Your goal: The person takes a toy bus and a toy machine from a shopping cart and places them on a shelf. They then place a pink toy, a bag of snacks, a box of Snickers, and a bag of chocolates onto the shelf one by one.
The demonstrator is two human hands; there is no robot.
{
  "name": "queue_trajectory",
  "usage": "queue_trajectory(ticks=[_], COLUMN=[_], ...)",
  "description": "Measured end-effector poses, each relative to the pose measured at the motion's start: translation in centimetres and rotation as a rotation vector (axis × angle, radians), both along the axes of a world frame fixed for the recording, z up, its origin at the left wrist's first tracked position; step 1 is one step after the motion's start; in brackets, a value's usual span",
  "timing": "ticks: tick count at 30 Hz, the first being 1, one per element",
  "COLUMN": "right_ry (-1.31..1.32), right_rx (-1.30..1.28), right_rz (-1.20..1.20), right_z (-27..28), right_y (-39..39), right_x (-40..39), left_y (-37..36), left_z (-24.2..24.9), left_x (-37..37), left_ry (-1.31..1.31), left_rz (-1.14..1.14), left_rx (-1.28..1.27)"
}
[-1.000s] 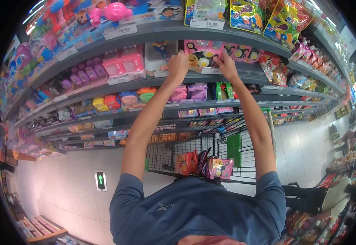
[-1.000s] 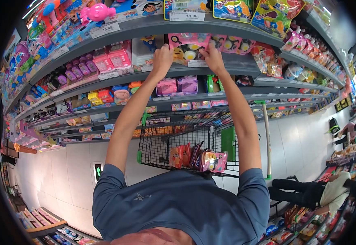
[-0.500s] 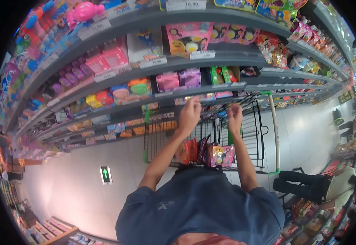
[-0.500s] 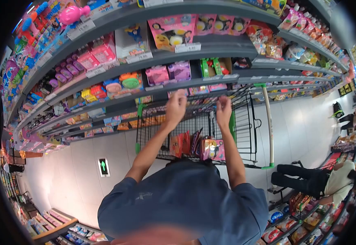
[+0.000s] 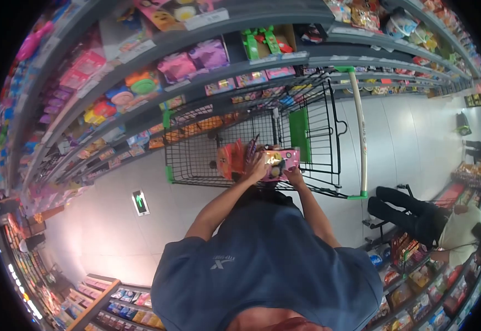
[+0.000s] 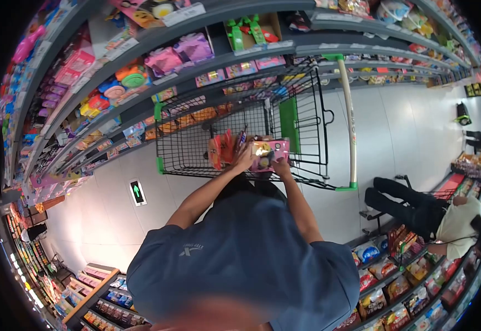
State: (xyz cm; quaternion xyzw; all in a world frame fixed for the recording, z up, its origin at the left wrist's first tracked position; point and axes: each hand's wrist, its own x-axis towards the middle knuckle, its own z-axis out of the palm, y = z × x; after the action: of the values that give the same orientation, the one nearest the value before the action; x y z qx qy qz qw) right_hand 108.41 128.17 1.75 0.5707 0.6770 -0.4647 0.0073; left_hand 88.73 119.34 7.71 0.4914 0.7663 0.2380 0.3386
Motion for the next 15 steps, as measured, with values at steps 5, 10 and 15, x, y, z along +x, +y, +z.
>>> queue_trajectory(ticks=[5, 10, 15], right_ry=[-0.063, -0.065, -0.012], right_rx=[-0.221, -0.318, -0.356], right_rz=[0.202, 0.206, 0.159], right_z=[-0.9, 0.0, -3.1], right_y=[1.6, 1.9, 2.2], right_x=[0.1, 0.1, 1.8], left_y=[1.9, 5.1, 4.1], left_z=[-4.0, -5.2, -3.7], left_x=[1.3, 1.5, 2.3], left_ry=[0.228, 0.270, 0.328], left_rz=[0.003, -0.079, -0.069], left_rx=[0.148, -0.197, -0.054])
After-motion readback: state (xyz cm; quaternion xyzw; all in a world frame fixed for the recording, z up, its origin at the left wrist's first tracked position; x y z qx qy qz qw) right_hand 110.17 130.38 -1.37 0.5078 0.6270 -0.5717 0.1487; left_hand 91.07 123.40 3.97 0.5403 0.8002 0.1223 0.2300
